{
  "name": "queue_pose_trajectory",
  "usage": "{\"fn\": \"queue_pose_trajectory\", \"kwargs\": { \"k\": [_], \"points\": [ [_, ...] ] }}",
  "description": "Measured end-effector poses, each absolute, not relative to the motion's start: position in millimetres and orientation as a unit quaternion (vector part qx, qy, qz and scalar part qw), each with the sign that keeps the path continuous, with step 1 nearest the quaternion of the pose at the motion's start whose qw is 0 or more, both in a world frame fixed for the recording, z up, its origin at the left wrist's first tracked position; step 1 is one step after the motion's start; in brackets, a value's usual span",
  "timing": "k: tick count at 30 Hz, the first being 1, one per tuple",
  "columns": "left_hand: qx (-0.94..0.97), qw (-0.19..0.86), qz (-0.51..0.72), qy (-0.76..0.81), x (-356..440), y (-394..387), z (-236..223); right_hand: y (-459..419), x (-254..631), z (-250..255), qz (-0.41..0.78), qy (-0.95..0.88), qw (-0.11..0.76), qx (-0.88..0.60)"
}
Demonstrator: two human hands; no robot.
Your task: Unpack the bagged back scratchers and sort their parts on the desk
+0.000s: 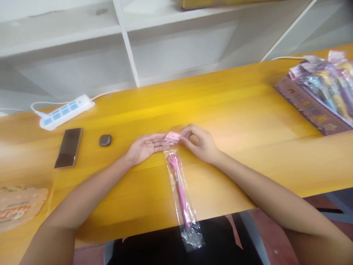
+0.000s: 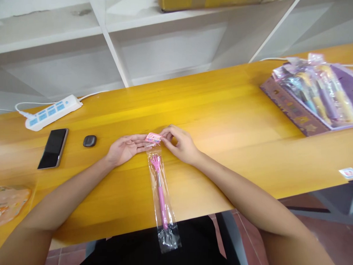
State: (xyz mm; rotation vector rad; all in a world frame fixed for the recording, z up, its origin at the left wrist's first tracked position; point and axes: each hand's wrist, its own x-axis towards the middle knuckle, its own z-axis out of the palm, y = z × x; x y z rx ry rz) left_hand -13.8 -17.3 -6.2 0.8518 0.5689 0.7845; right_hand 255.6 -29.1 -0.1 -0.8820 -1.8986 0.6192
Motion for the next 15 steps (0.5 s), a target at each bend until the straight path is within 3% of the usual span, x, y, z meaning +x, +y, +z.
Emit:
{"fn": "queue_pose_trajectory", "kwargs": {
  "k": [15],
  "points": [
    [0.430,0.798,0.333,0.259,-14.7,-17.8,-2.6,-27.4,260.1,-3.6,0.275,-0.815,0.396,-0.322]
  ]
}}
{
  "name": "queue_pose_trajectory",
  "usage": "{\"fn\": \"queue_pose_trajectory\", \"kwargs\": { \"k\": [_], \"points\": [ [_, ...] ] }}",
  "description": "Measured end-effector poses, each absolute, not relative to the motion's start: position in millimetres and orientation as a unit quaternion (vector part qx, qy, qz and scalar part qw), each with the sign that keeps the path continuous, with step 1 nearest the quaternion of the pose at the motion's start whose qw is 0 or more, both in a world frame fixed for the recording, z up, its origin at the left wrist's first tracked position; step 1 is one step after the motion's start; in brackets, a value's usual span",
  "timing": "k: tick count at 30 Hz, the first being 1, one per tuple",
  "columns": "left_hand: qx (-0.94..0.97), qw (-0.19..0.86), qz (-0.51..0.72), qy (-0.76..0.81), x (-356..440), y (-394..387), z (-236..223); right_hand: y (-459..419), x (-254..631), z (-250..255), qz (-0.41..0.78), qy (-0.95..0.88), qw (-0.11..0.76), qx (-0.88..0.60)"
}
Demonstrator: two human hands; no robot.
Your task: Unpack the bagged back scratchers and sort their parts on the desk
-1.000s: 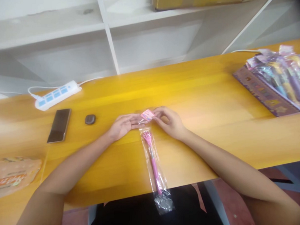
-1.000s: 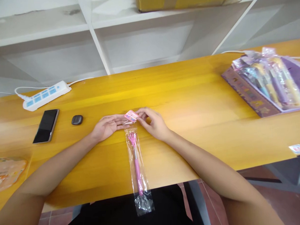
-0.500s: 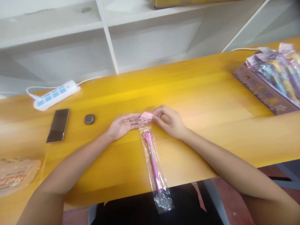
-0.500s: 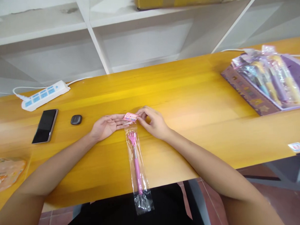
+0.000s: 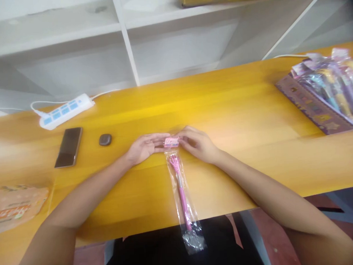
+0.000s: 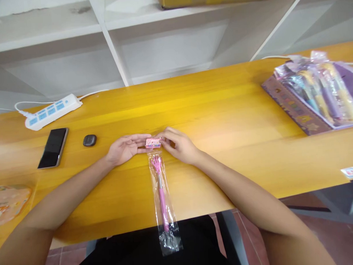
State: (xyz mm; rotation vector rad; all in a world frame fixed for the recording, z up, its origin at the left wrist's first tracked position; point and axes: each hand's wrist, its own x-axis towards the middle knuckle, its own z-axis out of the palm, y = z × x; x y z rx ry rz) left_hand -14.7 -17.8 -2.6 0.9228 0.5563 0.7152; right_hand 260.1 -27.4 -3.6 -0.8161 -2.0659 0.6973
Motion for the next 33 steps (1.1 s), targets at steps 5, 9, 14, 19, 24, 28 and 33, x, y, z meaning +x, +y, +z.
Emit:
{"fn": "queue_pose_trajectory", "kwargs": {
  "k": [5,9,14,19,24,28,33],
  "points": [
    [0.430,0.800,0.325,0.264,-14.0,-18.4,-1.3,-27.9,260.9,-0.8,0.265,-0.822,0.396,-0.313],
    [0.435,0.797,0.324,0.264,-13.6,-18.8,-0.6,-26.7,261.8,-0.1,0.264,-0.825,0.394,-0.306],
    [0.443,0.795,0.319,0.264,-13.5,-19.8,-1.1,-25.8,262.7,-0.4,0.265,-0.835,0.392,-0.283],
    [0.436,0.798,0.326,0.259,-14.5,-19.0,-4.2,-27.5,263.6,-1.7,0.272,-0.843,0.373,-0.277],
    [0.426,0.800,0.335,0.256,-15.0,-18.3,-7.2,-28.0,264.3,-3.1,0.269,-0.851,0.371,-0.256],
    [0.434,0.797,0.339,0.250,-14.1,-18.9,-6.9,-27.7,264.8,-2.9,0.264,-0.855,0.371,-0.248],
    [0.437,0.795,0.337,0.252,-13.9,-19.7,-6.1,-27.6,265.5,-2.8,0.266,-0.858,0.364,-0.249]
  ]
}}
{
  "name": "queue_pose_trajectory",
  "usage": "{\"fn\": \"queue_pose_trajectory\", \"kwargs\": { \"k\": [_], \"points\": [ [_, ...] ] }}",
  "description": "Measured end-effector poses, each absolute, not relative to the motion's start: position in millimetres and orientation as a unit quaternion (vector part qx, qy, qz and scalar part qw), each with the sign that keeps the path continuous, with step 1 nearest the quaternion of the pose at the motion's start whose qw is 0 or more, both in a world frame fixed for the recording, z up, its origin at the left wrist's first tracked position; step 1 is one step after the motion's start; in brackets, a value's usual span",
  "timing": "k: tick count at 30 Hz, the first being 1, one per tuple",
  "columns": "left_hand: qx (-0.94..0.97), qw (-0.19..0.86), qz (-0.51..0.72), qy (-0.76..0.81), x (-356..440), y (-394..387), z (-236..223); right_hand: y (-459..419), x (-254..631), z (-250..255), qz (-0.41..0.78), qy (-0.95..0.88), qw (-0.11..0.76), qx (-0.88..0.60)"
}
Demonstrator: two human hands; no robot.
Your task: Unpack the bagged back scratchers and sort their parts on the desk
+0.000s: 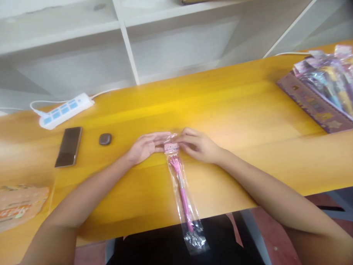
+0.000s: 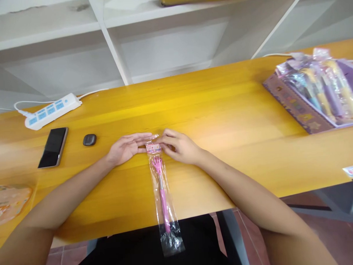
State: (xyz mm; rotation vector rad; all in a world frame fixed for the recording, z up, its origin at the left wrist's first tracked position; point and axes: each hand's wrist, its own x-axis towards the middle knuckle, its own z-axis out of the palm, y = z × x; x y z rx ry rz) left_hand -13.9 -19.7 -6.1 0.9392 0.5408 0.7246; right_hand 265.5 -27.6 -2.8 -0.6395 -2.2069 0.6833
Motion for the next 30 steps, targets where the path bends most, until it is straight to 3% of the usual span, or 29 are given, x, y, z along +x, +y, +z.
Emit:
{"fn": "queue_pose_trajectory", "kwargs": {
  "k": [16,30],
  "points": [
    [0.445,0.791,0.336,0.253,-13.4,-20.5,-4.2,-28.4,267.7,-0.9,0.255,-0.882,0.294,-0.267],
    [0.452,0.787,0.338,0.248,-13.4,-20.1,-7.0,-27.7,265.5,-5.5,0.244,-0.866,0.349,-0.263]
  ]
}}
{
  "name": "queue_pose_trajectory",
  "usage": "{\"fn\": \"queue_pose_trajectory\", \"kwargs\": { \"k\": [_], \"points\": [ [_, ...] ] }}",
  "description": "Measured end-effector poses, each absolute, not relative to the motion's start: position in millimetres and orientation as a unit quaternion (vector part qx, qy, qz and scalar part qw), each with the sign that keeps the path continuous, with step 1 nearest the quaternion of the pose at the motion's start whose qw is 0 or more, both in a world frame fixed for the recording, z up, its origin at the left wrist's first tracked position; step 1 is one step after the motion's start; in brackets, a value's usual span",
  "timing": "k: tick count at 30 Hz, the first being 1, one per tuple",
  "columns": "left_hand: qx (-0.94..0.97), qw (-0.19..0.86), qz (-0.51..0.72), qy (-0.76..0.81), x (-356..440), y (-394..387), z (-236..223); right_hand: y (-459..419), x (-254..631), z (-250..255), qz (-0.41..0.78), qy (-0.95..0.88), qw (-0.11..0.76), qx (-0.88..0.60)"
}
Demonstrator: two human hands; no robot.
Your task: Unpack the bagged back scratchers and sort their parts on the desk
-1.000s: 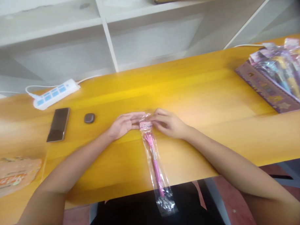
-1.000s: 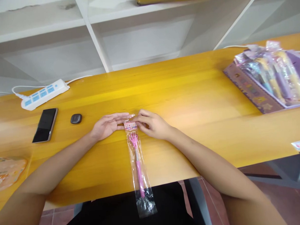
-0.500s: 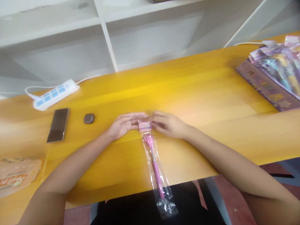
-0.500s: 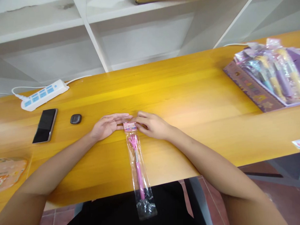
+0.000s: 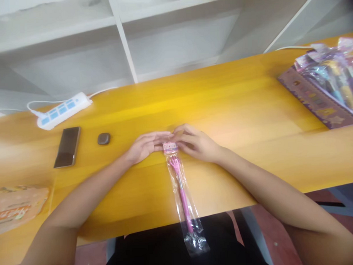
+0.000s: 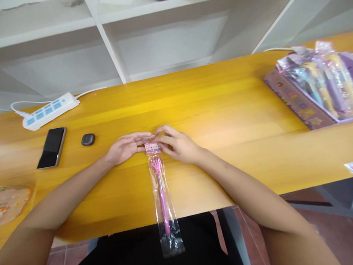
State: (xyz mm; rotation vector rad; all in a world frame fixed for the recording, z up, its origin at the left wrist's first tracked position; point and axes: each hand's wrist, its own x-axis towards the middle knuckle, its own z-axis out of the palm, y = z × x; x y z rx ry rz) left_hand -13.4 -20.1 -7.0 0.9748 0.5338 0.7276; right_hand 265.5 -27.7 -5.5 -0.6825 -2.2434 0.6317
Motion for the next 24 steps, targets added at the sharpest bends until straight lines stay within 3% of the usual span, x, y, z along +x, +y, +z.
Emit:
{"fn": "queue_pose_trajectory", "kwargs": {
  "k": [24],
  "points": [
    [0.480,0.749,0.325,0.320,-6.2,-24.6,-2.3,-27.9,266.9,1.0,0.172,-0.846,0.410,-0.292]
  ]
}}
